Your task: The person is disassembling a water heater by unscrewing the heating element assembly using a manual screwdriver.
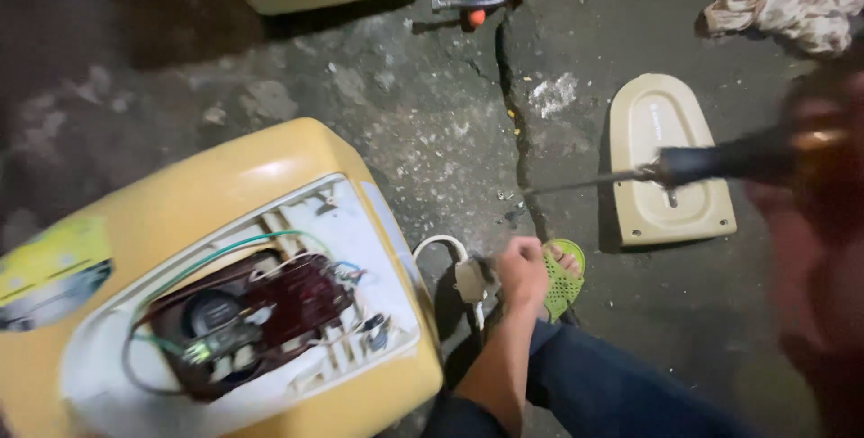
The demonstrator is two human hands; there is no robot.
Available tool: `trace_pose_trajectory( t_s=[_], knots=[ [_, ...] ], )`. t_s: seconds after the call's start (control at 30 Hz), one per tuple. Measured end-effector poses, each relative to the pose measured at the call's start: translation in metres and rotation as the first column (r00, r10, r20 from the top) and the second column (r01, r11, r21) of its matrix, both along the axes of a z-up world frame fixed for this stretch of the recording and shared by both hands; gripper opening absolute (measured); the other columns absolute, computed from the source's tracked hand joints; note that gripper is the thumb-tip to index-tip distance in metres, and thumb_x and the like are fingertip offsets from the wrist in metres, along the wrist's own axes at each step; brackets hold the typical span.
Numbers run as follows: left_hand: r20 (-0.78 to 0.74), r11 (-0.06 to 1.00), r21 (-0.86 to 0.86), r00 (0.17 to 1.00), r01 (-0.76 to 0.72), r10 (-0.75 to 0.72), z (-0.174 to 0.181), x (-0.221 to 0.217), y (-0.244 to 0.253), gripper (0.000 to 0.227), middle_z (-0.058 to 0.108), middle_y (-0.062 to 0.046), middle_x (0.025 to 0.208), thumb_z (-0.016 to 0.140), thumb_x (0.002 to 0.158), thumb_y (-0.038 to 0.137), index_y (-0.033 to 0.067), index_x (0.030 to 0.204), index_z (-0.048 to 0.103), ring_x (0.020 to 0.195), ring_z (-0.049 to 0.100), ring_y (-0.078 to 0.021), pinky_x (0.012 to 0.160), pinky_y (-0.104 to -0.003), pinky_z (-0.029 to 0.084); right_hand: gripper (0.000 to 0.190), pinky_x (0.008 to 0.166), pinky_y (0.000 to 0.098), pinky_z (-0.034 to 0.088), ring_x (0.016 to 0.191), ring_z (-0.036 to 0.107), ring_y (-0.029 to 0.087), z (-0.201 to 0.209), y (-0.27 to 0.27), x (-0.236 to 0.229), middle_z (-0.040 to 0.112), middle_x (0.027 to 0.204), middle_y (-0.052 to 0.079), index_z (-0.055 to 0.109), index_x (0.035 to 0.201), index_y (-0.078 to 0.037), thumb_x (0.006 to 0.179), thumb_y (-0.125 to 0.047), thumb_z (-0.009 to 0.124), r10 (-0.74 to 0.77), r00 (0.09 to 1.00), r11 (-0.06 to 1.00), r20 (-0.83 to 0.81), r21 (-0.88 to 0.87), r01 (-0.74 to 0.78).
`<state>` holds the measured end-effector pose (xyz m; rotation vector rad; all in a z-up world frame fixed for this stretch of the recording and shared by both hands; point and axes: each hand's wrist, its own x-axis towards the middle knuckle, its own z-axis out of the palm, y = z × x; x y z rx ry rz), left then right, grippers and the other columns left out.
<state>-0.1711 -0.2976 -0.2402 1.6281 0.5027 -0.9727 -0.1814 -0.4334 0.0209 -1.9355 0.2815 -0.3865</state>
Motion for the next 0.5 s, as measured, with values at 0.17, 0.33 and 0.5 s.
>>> trace_pose_trajectory(
  t_s=[0.17, 0.33, 0.5],
  knots=[
    [0.243, 0.983, -0.143, 0.967, 0.115, -0.078, 0.072, -0.009, 0.046, 0.018, 0.079, -0.002, 0.107, 0.054, 0.092, 0.009, 0.0140, 0.094, 0.071, 0.096, 0.076, -0.0148, 0.082, -0.029, 0.059, 0.023, 0.089, 0.0267, 0.057, 0.096, 0.065, 0.007, 0.097, 0.110, 0.071, 0.064, 0.103, -0.007, 0.058, 0.105, -0.024, 0.105, -0.047, 0.058, -0.399, 0.894, 0.867, -0.206, 0.234, 0.441],
    [0.485, 0.927, -0.017, 0.814, 0.375, -0.320, 0.178, 0.009, 0.141, 0.016, 0.077, -0.001, 0.099, 0.061, 0.091, 0.018, 0.0142, 0.100, 0.073, 0.092, 0.072, -0.0157, 0.089, -0.029, 0.056, 0.018, 0.069, 0.0244, 0.058, 0.080, 0.067, 0.011, 0.118, 0.176, 0.079, 0.070, 0.097, 0.006, 0.062, 0.117, -0.008, 0.109, -0.024, 0.064, -0.117, 0.993, 0.985, 0.033, 0.129, 0.112],
    [0.384, 0.885, -0.040, 0.825, 0.463, -0.414, 0.319, 0.004, 0.234, 0.008, 0.076, 0.001, 0.094, 0.066, 0.094, 0.029, 0.0217, 0.093, 0.068, 0.076, 0.059, -0.0139, 0.069, -0.032, 0.047, 0.021, 0.078, 0.0267, 0.065, 0.084, 0.078, 0.017, 0.128, 0.229, 0.072, 0.071, 0.096, 0.005, 0.063, 0.112, -0.007, 0.101, -0.021, 0.074, 0.140, 0.990, 0.990, 0.009, -0.002, -0.140]
  ],
)
